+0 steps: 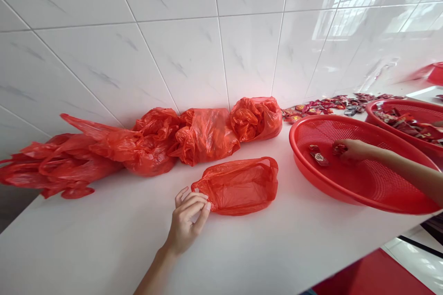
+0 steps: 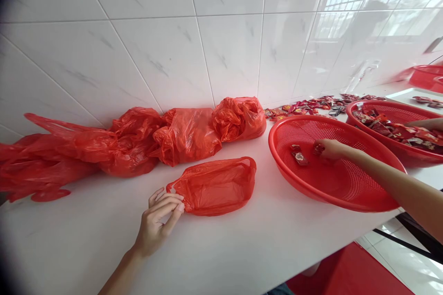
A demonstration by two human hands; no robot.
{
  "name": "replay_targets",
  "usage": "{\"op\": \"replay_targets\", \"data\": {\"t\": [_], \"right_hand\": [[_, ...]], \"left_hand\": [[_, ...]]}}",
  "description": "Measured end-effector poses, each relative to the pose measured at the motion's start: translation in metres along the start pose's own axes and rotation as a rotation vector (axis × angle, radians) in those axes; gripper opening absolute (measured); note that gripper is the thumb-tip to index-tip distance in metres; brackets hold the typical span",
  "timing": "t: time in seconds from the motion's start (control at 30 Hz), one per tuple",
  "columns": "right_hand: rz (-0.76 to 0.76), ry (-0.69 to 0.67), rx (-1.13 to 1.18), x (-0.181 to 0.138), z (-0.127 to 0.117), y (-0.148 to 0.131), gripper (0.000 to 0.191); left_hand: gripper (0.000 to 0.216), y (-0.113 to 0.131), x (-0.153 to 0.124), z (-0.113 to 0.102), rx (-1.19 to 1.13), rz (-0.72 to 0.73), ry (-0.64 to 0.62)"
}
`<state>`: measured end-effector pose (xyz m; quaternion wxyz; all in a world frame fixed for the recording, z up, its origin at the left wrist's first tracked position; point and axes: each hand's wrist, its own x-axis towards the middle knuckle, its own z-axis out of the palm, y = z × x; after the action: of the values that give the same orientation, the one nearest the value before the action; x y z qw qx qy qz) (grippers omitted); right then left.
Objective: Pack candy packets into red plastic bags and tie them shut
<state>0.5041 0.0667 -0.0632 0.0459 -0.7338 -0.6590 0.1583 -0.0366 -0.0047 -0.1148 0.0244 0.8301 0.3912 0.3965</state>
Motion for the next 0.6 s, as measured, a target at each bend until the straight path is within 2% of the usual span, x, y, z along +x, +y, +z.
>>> {"op": "replay_targets", "data": {"t": [0.1, 0.23, 0.4, 0.6], "right_hand": [[-0.044, -0.096, 0.12, -0.002, -0.004, -0.017, 0.036], [-0.052, -0.134, 0.234, -0.003, -0.01, -0.039, 0.042], [0.021, -0.192, 0.207, -0.002, -0.009, -0.054, 0.05], [0.032, -0.252, 0.133, -0.005, 0.0, -0.076, 0.077]], "left_hand": [[0.029, -0.001, 0.0, 0.001, -0.005, 0.008, -0.003], [0.029, -0.001, -0.001, 0.002, -0.008, 0.011, 0.001], [0.028, -0.002, -0.002, 0.002, -0.013, 0.009, 0.004], [0.029, -0.002, -0.002, 0.002, -0.011, 0.005, 0.0]]}}
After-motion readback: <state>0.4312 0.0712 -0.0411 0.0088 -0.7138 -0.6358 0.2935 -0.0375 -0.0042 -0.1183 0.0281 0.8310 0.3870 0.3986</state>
